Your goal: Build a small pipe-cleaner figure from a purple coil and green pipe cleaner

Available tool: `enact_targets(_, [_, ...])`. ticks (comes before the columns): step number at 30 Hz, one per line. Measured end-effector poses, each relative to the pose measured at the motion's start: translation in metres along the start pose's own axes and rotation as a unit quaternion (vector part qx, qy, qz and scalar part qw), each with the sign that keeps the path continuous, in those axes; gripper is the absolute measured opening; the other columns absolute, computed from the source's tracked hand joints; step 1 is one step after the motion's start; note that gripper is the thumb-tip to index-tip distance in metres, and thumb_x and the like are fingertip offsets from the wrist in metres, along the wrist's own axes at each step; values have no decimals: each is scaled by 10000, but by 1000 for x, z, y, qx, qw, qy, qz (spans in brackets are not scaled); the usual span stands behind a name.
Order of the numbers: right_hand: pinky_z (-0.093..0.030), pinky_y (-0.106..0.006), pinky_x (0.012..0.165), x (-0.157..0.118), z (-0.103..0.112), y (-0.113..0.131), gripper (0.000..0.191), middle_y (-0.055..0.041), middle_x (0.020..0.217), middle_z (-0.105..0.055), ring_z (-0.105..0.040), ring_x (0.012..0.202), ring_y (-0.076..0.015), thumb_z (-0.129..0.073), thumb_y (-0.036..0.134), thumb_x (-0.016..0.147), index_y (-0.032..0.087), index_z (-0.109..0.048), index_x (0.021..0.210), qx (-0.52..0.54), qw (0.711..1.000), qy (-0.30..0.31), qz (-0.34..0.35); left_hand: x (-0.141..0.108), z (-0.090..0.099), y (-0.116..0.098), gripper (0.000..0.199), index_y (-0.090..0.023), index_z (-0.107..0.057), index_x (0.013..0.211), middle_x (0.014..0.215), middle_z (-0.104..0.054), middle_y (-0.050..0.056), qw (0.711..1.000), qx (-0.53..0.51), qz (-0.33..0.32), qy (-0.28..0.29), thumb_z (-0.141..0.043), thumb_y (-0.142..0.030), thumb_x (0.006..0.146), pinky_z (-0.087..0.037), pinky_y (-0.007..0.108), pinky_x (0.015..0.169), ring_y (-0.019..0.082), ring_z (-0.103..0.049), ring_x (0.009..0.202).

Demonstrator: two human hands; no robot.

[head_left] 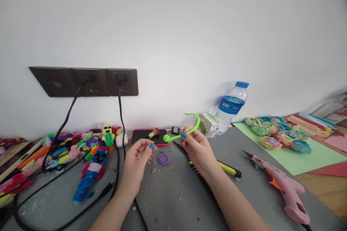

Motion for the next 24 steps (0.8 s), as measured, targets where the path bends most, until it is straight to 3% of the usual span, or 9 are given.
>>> enact_targets(7, [-394, -206, 579, -1, 0, 0, 284, 7, 832, -582, -453, 602, -74, -819, 366, 666, 195, -620, 774, -34, 999, 18, 12, -2, -2, -7, 240, -189, -597, 862, 803, -547, 13, 999, 11, -36, 16, -678, -395, 768, -366, 207, 523, 110, -460, 623])
enact_targets(15, [-415, -249, 572, -8, -23, 9, 192, -29, 775, -562, -512, 683, -141, -747, 368, 752, 185, -688, 745, -216, 961, 112, 130, -4, -7, -15, 257, -181, -514, 674, 654, -432, -33, 993, 62, -88, 39, -644, -369, 791, -297, 207, 519, 105, -377, 590])
enact_targets(20, [-430, -237, 499, -12, -31, -3, 171, -27, 779, -573, -509, 556, -98, -675, 349, 830, 185, -721, 839, -220, 956, 173, 87, -4, -9, -15, 326, -180, -481, 640, 610, -366, -49, 990, 96, -89, 57, -645, -421, 787, -246, 213, 508, 102, -317, 566])
enact_targets(24, [-512, -274, 632, -20, -42, -6, 143, -50, 864, -602, -604, 707, -142, -663, 306, 848, 201, -728, 918, -201, 948, 236, 71, -4, -11, -17, 360, -189, -436, 616, 582, -316, -61, 985, 119, -98, 72, -634, -436, 787, -210, 221, 496, 98, -275, 538])
Point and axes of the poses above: each hand's wrist, its own x-axis towards the middle knuckle, its own z-axis out of the back of the hand, y = z × x, the point moved 8 cm from there along x, towards the middle knuckle
